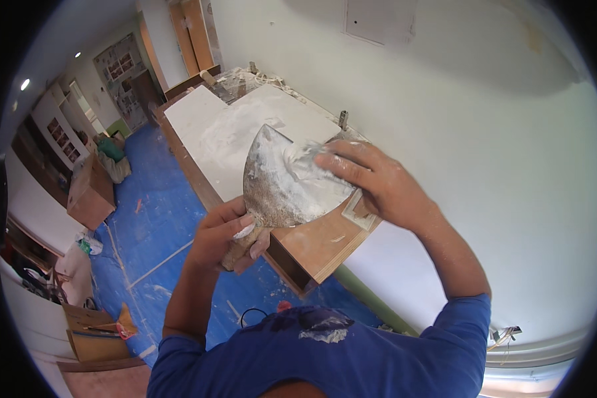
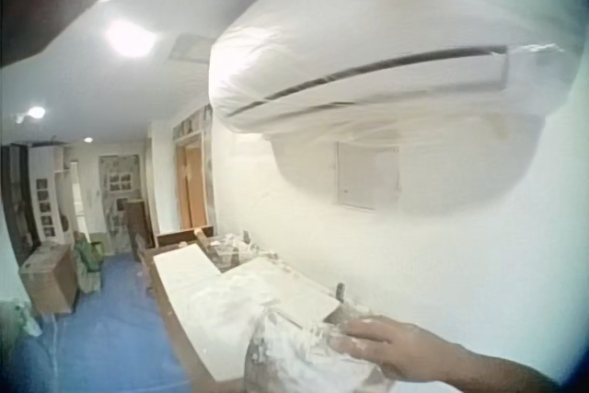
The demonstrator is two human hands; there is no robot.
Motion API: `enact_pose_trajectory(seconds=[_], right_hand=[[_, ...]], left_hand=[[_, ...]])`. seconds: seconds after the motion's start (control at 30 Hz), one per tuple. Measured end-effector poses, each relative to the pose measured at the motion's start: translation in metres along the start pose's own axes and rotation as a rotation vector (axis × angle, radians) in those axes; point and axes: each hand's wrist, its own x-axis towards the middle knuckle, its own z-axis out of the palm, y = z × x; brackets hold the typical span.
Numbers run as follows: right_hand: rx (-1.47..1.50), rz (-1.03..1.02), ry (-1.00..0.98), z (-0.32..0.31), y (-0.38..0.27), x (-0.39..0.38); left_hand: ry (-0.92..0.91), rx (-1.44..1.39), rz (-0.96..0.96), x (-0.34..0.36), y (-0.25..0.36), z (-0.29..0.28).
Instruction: The person uses a utility knife to trim a plastic sheet around a ceiling fixture, then applies plaster with a trowel and smooths it with a putty knife. The person repeatedly scoops plaster and spreads it over the ceiling area.
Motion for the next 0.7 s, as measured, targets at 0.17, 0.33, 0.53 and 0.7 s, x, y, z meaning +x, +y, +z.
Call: enact_pose_trajectory(seconds=[0.17, 0.33, 0.53, 0.7], right_hand=[[-0.409, 0.037, -0.049, -0.032, 0.010, 0.015], [-0.594, -0.217, -0.125, -0.036, -0.045, 0.057], [-0.508, -0.148, -0.315, 0.004, -0.028, 0.076], [-0.472, 0.209, -0.048, -0.001, 0.037, 0.093]], left_hand=[[0.064, 0.109, 0.138, -0.005, 0.012, -0.013], [0.253, 0.442, 0.130, 0.005, 0.012, -0.022], [0.397, 0.443, 0.323, 0.010, 0.010, -0.039], [0.603, 0.155, 0.495, 0.010, 0.001, -0.067]])
